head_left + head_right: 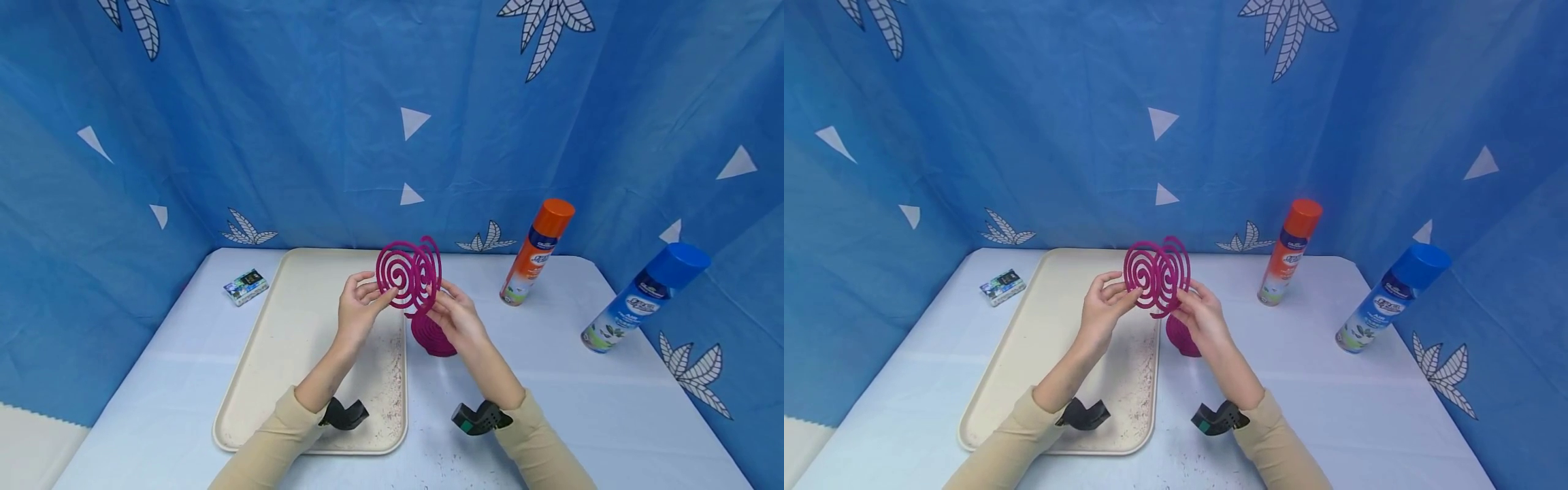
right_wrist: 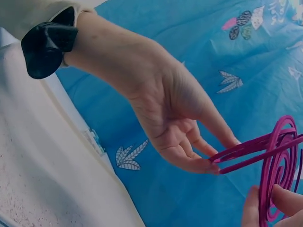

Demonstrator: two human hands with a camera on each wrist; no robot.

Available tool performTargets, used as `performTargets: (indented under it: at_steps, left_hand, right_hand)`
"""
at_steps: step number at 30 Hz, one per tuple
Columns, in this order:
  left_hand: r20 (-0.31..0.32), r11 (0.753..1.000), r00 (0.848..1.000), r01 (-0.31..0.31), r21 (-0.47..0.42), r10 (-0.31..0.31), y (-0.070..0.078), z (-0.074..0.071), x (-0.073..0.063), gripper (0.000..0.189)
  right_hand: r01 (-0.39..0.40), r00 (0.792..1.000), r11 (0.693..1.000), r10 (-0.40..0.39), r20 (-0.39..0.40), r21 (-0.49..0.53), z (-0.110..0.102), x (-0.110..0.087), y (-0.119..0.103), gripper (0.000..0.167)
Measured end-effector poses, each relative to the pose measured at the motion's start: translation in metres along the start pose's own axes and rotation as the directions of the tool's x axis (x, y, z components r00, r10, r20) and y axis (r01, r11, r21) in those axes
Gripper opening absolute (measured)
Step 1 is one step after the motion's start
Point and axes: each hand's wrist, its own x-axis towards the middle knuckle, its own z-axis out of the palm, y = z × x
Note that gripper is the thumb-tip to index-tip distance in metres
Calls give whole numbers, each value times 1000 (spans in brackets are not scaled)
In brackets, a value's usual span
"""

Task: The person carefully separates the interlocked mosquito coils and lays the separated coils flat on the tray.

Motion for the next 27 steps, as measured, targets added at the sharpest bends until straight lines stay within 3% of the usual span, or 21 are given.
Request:
performTargets:
  at_steps: [4,9,13,16,19,22,27]
  left_hand:
    - [50,981,998,31,-191,-22,0,-1,2,55]
    - [145,932,980,177,-315,-137,5,-1,4,46]
    - [234,883,951,282,-375,-204,7,0,4,37]
    - [266,858,938,317,-405,-220,10,1,2,30]
    - [245,858,946,300,-416,-212,14,0,1,34]
    - [204,868,957,273,-415,-204,18,-2,1,40]
    - [180,877,963,257,-406,-199,18,-5,1,42]
  right_hand:
    - [-45,999,995,42,29,92,0,0,-5,32]
    - [-85,995,982,74,71,169,-1,-3,-10,13]
    - [-82,992,983,65,106,164,1,-6,-12,19]
    - [-74,990,988,56,133,135,4,-9,-14,33]
    - [-39,991,993,23,132,116,4,-11,-17,38]
    - [6,994,993,-18,110,116,2,-12,-20,30]
    - [9,994,989,-26,108,151,-1,-10,-21,25]
